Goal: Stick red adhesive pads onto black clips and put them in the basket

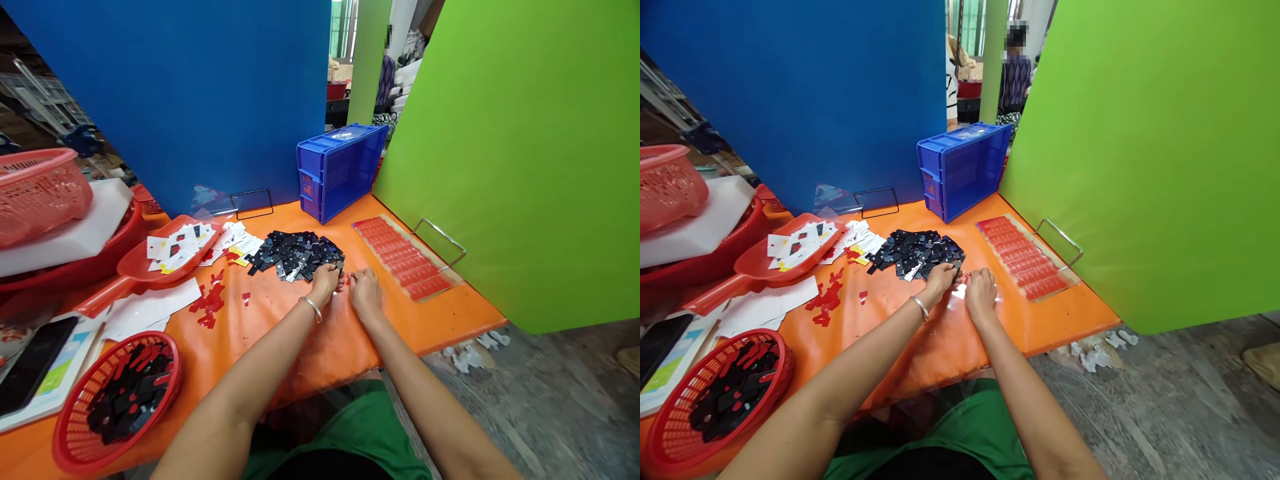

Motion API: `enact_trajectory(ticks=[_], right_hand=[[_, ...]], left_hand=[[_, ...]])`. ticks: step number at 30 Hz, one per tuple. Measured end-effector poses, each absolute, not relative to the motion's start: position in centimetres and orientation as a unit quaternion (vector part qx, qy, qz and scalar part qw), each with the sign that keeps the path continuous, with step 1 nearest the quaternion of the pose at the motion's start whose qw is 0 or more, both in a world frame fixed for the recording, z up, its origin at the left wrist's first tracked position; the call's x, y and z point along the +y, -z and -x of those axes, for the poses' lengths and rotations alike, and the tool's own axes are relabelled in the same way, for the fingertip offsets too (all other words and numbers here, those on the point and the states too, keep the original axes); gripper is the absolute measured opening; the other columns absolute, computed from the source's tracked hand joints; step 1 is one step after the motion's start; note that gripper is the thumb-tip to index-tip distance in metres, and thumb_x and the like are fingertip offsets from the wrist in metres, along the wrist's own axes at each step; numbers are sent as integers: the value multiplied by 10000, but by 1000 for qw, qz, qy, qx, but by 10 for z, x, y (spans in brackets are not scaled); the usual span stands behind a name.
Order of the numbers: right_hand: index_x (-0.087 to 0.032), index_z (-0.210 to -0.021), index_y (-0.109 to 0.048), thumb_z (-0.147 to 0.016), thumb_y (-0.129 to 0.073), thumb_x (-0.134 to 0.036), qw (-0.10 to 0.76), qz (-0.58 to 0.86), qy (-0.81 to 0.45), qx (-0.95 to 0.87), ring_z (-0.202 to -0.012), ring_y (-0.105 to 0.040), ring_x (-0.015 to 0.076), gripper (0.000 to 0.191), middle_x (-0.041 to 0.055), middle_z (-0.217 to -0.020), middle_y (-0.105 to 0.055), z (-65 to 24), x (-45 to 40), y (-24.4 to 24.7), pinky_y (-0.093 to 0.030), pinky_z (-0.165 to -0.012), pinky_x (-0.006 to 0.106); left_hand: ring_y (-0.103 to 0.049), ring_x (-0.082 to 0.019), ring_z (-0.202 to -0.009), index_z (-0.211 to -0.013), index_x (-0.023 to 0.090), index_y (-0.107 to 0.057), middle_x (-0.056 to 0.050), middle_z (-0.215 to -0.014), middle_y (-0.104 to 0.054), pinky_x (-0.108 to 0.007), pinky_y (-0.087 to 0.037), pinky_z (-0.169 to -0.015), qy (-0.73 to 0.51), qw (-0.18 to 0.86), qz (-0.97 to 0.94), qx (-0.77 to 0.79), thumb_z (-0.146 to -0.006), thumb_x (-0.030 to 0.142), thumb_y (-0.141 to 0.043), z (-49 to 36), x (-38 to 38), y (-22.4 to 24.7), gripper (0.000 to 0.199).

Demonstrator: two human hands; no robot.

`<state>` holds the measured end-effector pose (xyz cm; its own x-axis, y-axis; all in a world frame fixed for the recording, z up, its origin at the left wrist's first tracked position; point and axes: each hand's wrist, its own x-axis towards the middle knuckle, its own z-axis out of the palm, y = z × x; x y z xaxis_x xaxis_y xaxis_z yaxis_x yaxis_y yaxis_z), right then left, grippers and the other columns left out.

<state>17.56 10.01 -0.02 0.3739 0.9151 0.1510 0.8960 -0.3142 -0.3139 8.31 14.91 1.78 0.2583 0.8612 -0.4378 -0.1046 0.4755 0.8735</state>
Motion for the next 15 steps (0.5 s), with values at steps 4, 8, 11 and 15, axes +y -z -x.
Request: enact_trajectory(ticks=[4, 8, 11, 15], right_hand=[[-150, -907, -654, -901, -402, -224, 182, 809, -14, -558, -910, -492, 207, 262, 107, -974, -576, -174, 100, 5, -349, -714, 279], [-152, -920, -629, -861, -438, -215, 204, 821, -25, -533, -907, -487, 213, 210, 111, -989, -573, -173, 102, 3, -341, -689, 284], [-158, -877, -622, -830, -448, -204, 235, 816, -42, -527, -909, -492, 217, 186, 108, -956, -582, -174, 102, 2, -347, -699, 287], [-177, -758, -608, -763, -475, -224, 335, 792, -109, -499, -788, -512, 195, 142, 69, -848, -592, -186, 102, 7, -362, -664, 283]], left_hand=[[-500, -42, -420, -680, 124, -500, -18, -617, -577, -161, -406, -455, -330, 684, -391, 520, -824, 67, -509, -84, 155, -12, 155], [-511, -43, -427, -696, 118, -500, -32, -661, -589, -177, -445, -486, -321, 681, -390, 530, -828, 78, -520, -84, 159, -9, 140], [-526, -49, -440, -723, 122, -500, -38, -695, -602, -187, -467, -510, -320, 675, -384, 543, -826, 93, -538, -85, 161, -8, 114], [-530, -56, -439, -746, 126, -508, -27, -693, -604, -197, -479, -515, -317, 665, -375, 563, -830, 84, -526, -87, 162, -10, 96]])
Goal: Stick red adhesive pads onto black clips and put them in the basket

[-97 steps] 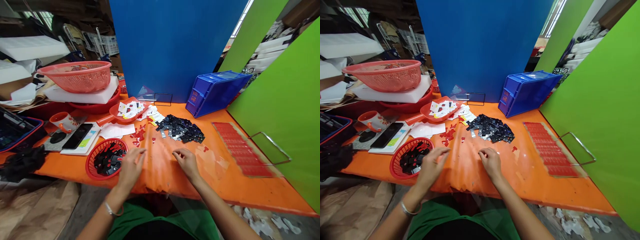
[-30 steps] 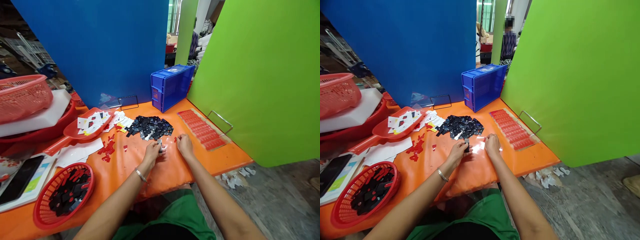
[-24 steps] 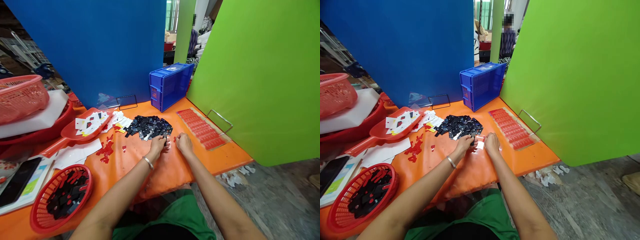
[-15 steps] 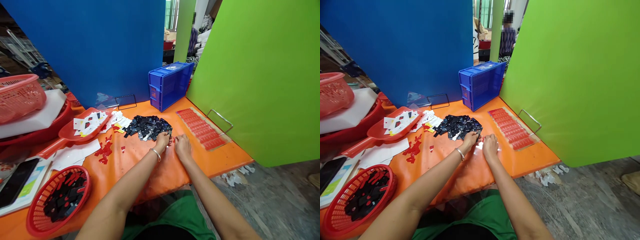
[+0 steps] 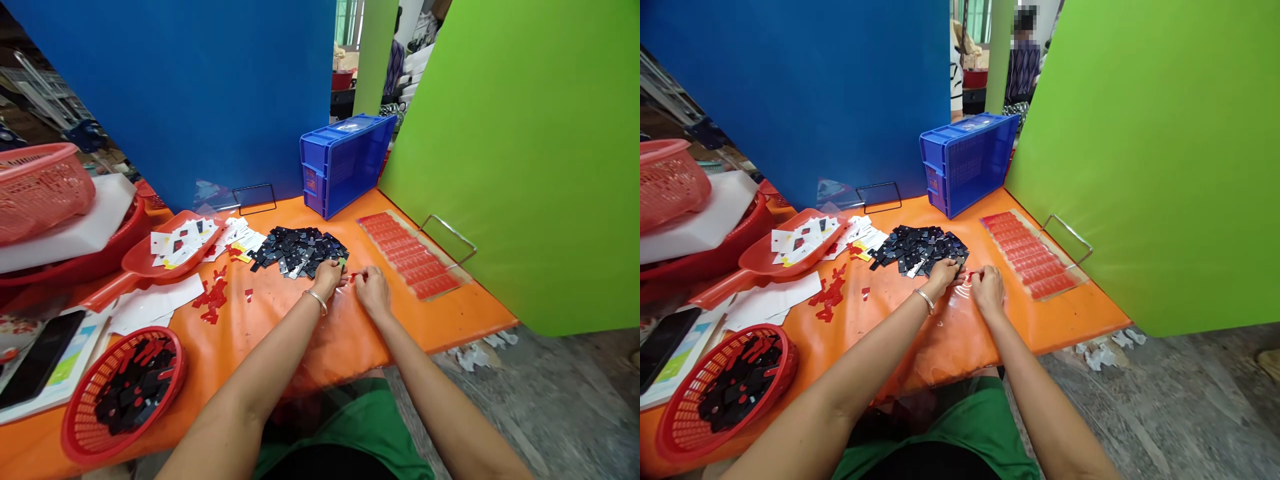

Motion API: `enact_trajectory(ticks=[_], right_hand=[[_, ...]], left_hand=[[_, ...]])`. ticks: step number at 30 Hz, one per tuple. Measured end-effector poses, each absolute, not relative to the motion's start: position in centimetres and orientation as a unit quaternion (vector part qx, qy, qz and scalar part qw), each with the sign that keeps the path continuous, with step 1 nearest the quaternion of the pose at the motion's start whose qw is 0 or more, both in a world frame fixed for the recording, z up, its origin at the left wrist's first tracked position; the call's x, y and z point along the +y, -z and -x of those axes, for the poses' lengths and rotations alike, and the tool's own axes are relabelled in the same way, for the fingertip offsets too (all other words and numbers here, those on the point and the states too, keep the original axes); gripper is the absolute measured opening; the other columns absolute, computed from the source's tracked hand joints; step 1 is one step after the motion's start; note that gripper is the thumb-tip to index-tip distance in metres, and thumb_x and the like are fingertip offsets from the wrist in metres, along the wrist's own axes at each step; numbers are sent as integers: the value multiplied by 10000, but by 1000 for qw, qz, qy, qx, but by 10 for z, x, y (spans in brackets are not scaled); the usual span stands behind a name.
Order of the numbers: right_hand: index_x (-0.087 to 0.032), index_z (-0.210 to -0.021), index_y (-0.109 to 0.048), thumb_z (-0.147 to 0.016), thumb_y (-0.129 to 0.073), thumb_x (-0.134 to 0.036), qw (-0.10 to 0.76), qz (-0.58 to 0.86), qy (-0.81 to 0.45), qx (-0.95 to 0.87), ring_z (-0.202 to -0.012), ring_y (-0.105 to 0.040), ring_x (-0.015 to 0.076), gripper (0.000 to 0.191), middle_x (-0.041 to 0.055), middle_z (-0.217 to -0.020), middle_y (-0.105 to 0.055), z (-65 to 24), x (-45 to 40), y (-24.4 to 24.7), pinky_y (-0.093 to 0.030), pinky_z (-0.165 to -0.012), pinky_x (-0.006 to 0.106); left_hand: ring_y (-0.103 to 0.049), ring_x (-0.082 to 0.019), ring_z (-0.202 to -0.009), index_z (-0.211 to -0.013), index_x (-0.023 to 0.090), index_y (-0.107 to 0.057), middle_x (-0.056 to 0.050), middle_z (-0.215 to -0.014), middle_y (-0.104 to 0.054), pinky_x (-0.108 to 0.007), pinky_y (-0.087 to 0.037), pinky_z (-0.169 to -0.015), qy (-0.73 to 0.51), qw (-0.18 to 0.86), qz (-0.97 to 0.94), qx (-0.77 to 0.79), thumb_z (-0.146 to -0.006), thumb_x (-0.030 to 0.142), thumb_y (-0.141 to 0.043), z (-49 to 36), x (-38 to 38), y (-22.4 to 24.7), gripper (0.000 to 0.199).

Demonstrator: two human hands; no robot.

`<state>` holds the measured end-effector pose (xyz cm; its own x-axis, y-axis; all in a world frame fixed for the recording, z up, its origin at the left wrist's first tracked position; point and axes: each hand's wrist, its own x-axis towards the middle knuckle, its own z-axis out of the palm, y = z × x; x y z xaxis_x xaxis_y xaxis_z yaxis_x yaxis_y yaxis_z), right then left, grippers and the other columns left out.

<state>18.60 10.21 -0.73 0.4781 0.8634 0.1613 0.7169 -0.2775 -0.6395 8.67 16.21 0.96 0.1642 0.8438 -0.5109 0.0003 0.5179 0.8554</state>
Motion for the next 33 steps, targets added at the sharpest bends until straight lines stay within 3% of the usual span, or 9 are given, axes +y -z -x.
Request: enact_trajectory(ticks=[5, 8, 14, 18, 24, 29, 33], right_hand=[[-185, -682, -571, -697, -519, -303, 514, 709, -241, -418, -598, -507, 155, 130, 13, -671, -579, -205, 106, 20, -397, -568, 270], [-178, -758, -565, -721, -511, -374, 548, 686, -266, -398, -520, -503, 137, 206, 0, -636, -577, -209, 106, 20, -403, -493, 257], [-181, -750, -552, -632, -679, -377, 615, 620, -311, -375, -613, -544, 131, 262, -5, -685, -595, -197, 86, 5, -426, -547, 239], [-185, -750, -554, -630, -718, -360, 615, 595, -357, -375, -599, -531, 122, 268, -15, -672, -584, -178, 60, -3, -424, -549, 237], [-197, -742, -542, -627, -734, -374, 577, 567, -431, -400, -625, -569, 137, 286, -7, -687, -585, -139, 16, -1, -477, -581, 256], [-208, -754, -527, -646, -721, -454, 549, 565, -458, -412, -540, -541, 114, 332, -17, -682, -570, -118, -2, 5, -487, -494, 244], [-216, -770, -516, -654, -717, -478, 542, 562, -470, -413, -552, -559, 118, 349, -17, -701, -573, -114, -5, 7, -523, -512, 258]], left_hand=[[-517, -58, -414, -711, 127, -501, -13, -643, -585, -200, -473, -496, -318, 661, -371, 569, -833, 62, -506, -88, 159, -16, 139], [-516, -57, -410, -709, 129, -493, -6, -623, -572, -198, -471, -491, -325, 666, -368, 562, -837, 43, -488, -89, 157, -19, 154], [-546, -68, -449, -708, 118, -511, -11, -591, -565, -201, -493, -519, -347, 690, -361, 521, -822, 14, -491, -77, 146, -36, 156], [-592, -85, -514, -747, 90, -576, -41, -658, -619, -210, -518, -565, -352, 715, -363, 482, -746, -47, -542, -45, 111, -48, 141], [-667, -149, -643, -1005, 78, -580, -96, -826, -683, -276, -564, -644, -332, 770, -272, 472, -699, -73, -528, 3, 38, -37, 345], [-674, -150, -629, -979, 56, -592, -120, -853, -686, -263, -569, -627, -317, 784, -249, 472, -699, -75, -495, 14, 17, -21, 324], [-674, -145, -633, -985, 51, -601, -121, -852, -689, -248, -568, -622, -323, 794, -246, 452, -689, -81, -486, 16, 19, -15, 344]])
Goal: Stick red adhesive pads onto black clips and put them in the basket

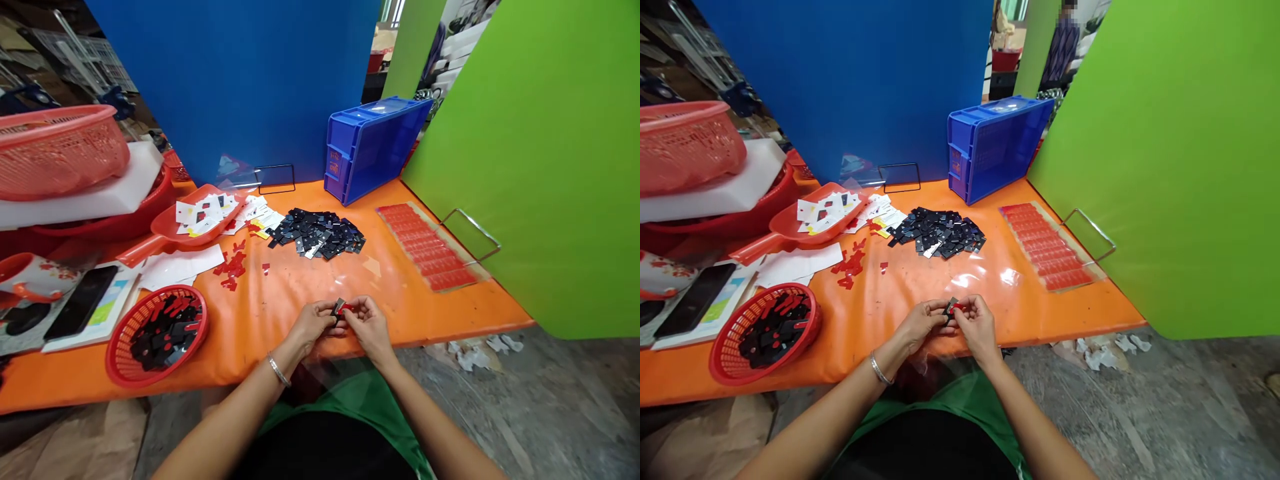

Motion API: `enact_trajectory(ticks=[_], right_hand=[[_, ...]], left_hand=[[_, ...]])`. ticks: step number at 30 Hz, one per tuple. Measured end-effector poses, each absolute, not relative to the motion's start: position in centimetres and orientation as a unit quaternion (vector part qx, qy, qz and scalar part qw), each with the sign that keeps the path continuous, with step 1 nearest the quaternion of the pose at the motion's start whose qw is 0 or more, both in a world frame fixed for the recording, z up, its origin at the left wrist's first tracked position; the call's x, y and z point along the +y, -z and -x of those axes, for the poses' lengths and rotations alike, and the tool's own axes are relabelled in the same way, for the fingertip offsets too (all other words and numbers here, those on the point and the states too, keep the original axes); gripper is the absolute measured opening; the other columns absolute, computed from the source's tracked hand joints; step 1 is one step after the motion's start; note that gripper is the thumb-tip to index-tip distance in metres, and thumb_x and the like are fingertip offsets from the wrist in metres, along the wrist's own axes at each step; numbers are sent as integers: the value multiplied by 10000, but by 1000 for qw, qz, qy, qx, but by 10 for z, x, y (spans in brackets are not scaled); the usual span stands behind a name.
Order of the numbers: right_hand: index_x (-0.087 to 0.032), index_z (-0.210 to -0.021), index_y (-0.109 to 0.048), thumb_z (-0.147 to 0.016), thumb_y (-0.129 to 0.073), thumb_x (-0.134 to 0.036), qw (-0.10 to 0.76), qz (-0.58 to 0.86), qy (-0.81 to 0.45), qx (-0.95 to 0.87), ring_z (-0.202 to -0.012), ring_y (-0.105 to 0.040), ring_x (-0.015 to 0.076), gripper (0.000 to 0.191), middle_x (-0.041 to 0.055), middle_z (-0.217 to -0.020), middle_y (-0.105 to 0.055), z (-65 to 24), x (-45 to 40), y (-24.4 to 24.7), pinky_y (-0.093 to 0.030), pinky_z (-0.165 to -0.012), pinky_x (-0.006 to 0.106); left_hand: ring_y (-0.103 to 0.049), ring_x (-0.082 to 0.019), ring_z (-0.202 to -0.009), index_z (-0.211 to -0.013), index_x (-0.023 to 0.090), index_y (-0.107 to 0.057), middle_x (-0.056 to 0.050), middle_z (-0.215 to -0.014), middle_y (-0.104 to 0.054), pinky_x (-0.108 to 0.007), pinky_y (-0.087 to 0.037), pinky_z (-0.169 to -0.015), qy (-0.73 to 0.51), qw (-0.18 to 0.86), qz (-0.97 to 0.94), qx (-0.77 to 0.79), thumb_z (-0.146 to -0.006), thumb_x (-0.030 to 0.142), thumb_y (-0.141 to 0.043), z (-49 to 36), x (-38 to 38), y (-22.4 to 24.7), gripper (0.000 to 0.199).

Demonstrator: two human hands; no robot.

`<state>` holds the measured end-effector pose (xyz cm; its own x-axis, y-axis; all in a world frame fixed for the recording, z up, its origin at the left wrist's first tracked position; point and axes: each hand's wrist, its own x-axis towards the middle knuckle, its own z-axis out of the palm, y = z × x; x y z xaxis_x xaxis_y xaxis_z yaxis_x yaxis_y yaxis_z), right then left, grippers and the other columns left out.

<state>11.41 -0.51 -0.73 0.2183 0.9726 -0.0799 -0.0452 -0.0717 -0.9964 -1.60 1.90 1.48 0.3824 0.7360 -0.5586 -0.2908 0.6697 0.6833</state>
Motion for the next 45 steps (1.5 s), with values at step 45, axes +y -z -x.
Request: enact_trajectory(ticks=[45], right_hand=[[-230, -791, -503, -704, -670, -448, 519, 573, -460, -436, -539, -553, 132, 289, -3, -731, -564, -111, -5, 14, -518, -501, 280]], left_hand=[[-661, -130, -616, -965, 82, -639, -75, -791, -689, -267, -557, -681, -324, 805, -260, 423, -675, -15, -607, 20, 19, -10, 307]])
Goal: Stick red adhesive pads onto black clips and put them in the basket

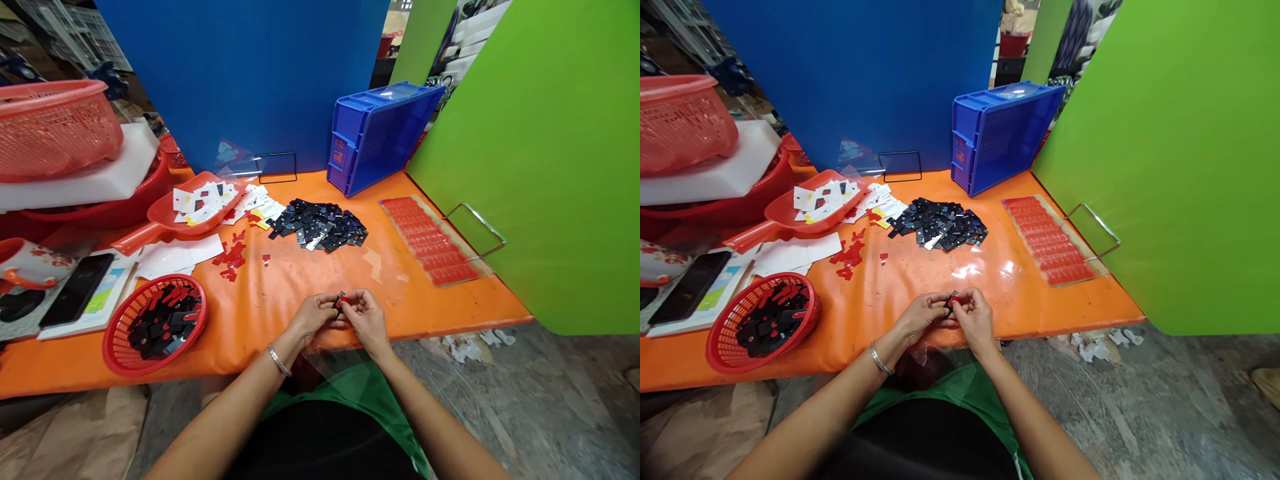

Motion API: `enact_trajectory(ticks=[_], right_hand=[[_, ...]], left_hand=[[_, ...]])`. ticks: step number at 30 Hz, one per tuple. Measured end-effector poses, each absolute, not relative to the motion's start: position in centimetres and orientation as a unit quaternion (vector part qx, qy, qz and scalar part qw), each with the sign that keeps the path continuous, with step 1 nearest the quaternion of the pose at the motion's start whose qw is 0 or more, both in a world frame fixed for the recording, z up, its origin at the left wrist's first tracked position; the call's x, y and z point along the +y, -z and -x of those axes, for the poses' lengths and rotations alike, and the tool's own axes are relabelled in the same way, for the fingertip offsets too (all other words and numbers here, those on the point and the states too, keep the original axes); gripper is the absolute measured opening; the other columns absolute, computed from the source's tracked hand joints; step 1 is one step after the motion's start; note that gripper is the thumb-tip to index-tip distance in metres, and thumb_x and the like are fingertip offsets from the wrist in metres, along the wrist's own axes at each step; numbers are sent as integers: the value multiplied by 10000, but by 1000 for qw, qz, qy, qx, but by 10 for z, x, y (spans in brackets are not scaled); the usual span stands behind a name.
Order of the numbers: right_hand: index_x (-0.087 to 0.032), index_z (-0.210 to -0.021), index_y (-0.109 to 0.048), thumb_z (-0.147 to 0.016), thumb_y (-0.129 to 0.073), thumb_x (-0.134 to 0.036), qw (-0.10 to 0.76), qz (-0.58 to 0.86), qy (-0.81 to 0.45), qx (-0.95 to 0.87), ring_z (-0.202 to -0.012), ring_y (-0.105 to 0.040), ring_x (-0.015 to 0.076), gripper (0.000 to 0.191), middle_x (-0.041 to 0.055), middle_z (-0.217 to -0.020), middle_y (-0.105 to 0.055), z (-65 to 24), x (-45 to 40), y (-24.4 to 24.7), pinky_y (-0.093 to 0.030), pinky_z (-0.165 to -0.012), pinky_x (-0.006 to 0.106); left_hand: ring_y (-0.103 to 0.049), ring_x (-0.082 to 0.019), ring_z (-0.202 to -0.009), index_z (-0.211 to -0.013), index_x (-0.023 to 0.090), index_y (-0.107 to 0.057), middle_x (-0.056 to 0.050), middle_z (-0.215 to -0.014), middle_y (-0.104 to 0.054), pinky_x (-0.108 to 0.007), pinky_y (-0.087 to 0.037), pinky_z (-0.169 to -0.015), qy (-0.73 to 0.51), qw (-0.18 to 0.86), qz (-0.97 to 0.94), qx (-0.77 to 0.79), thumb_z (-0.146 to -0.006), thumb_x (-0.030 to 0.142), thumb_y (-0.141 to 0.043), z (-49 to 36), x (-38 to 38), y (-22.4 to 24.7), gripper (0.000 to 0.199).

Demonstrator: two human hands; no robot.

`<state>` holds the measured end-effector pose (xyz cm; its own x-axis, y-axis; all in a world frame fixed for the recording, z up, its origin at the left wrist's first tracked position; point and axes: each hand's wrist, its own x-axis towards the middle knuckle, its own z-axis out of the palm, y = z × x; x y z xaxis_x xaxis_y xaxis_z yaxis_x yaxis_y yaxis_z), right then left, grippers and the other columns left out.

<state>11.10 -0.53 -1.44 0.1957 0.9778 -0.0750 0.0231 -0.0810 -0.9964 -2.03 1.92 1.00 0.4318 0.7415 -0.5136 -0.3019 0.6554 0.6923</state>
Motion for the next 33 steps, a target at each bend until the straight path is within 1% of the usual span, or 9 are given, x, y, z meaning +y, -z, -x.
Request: enact_trajectory(ticks=[5, 10, 12, 14, 16, 20, 24, 27, 33], right_hand=[[-227, -797, -512, -728, -659, -438, 519, 576, -442, -452, -561, -561, 134, 266, -7, -721, -565, -109, -8, 13, -518, -522, 274], [-230, -853, -535, -821, -574, -406, 514, 579, -404, -487, -608, -569, 141, 183, 2, -742, -565, -108, -13, 12, -519, -572, 283], [-223, -846, -563, -822, -573, -404, 513, 596, -351, -509, -632, -558, 136, 184, 33, -855, -569, -109, -12, 11, -513, -603, 292], [-206, -808, -593, -800, -599, -410, 513, 615, -296, -521, -634, -535, 121, 205, 66, -995, -534, -111, -10, 10, -502, -610, 294], [-194, -774, -610, -775, -622, -418, 513, 624, -275, -521, -637, -521, 115, 225, 76, -1038, -499, -113, -6, 9, -491, -595, 289], [-198, -745, -614, -761, -629, -409, 511, 624, -288, -516, -685, -528, 138, 213, 58, -941, -515, -115, 0, 8, -477, -591, 278], [-197, -734, -604, -744, -643, -375, 508, 626, -299, -511, -626, -511, 129, 182, 44, -891, -533, -115, 1, 8, -470, -587, 292], [-197, -729, -599, -732, -649, -367, 508, 627, -305, -505, -617, -511, 132, 177, 35, -849, -548, -116, 2, 10, -465, -592, 292], [-199, -725, -576, -732, -641, -380, 482, 644, -340, -488, -585, -521, 136, 192, 8, -716, -562, -116, 3, 13, -455, -560, 278]], left_hand=[[-661, -147, -610, -930, 68, -645, -77, -733, -683, -286, -562, -657, -341, 789, -258, 440, -720, 58, -626, 15, 18, -12, 211], [-642, -134, -528, -882, 68, -633, -65, -674, -671, -257, -554, -570, -361, 755, -262, 480, -768, 48, -571, 8, 16, -12, 132], [-644, -133, -528, -888, 71, -638, -68, -684, -675, -247, -550, -562, -364, 754, -269, 477, -769, 55, -582, 7, 15, -12, 132], [-648, -134, -533, -907, 72, -642, -69, -688, -677, -241, -548, -559, -365, 756, -272, 471, -768, 64, -596, 7, 14, -12, 147], [-649, -135, -532, -921, 72, -644, -70, -684, -676, -238, -546, -554, -366, 757, -271, 469, -767, 70, -605, 7, 14, -12, 159], [-650, -139, -529, -918, 68, -641, -67, -661, -669, -238, -548, -553, -364, 757, -268, 471, -768, 65, -604, 7, 15, -10, 155], [-650, -138, -523, -923, 61, -628, -61, -629, -661, -239, -552, -561, -365, 759, -268, 468, -783, 48, -571, 7, 15, -6, 152], [-650, -137, -517, -922, 56, -620, -59, -619, -658, -238, -553, -560, -365, 759, -268, 467, -793, 35, -542, 8, 15, -5, 152], [-652, -142, -525, -914, 55, -631, -60, -626, -661, -247, -555, -567, -372, 757, -269, 465, -782, 50, -568, 7, 14, -8, 146]])
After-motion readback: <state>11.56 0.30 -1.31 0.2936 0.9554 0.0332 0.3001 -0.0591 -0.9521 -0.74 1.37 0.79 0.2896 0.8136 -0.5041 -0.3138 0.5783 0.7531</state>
